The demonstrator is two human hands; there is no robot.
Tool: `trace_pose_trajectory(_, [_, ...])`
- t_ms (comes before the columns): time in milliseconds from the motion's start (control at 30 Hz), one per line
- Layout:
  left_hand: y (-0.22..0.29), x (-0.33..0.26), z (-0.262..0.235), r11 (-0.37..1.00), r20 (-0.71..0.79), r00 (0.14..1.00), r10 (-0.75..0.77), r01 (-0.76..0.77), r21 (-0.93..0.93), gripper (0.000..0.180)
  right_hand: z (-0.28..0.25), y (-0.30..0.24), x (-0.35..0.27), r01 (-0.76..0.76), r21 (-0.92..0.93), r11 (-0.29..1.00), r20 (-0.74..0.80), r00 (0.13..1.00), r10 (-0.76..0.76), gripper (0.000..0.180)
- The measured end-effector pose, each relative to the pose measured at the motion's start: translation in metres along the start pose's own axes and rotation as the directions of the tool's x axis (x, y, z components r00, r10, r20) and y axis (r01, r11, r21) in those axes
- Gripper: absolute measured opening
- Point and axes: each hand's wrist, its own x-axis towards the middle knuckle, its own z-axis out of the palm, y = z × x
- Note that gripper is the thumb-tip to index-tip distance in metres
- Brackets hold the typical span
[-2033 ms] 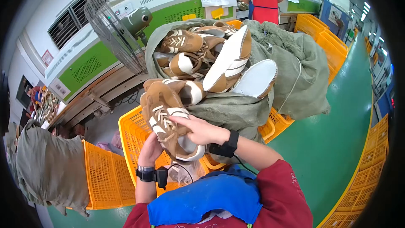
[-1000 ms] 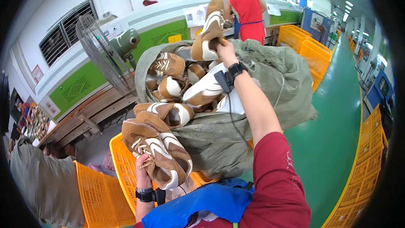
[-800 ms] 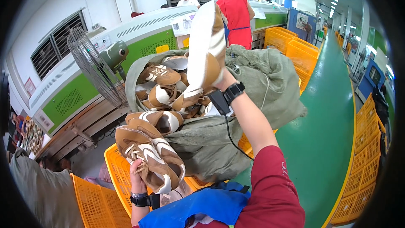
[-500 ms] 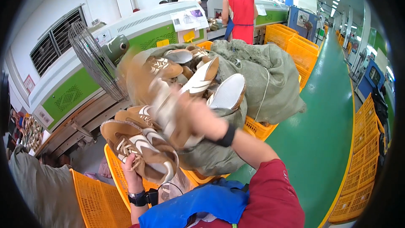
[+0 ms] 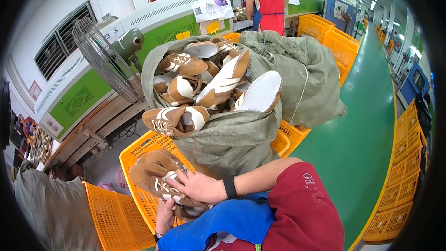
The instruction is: Sorting and arranging shoes on a production line and transporting bags of shoe components.
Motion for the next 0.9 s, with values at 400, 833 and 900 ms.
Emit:
trace_pose_trajectory(400, [-0.024,0.049,0.009,0.957,-0.137,0.986,-0.098,0.056,-0.283,0.051,-0.023,0.051,0.0,-0.062,0.533,0.844,0.151,0.988,-0.023,0.039])
trace_pose_trajectory(833, [-0.001,0.043,-0.018,0.902,-0.163,0.986,0.02,-0.088,-0.422,0.066,-0.211,0.244,-0.117,-0.168,-0.534,0.829,0.025,0.977,0.213,0.043])
trace_pose_trajectory(900, [0.015,0.036,0.001,0.92,-0.22,0.974,0.048,-0.129,-0.37,0.063,-0.219,0.255,-0.111,-0.223,-0.301,0.927,0.159,0.947,0.279,0.04])
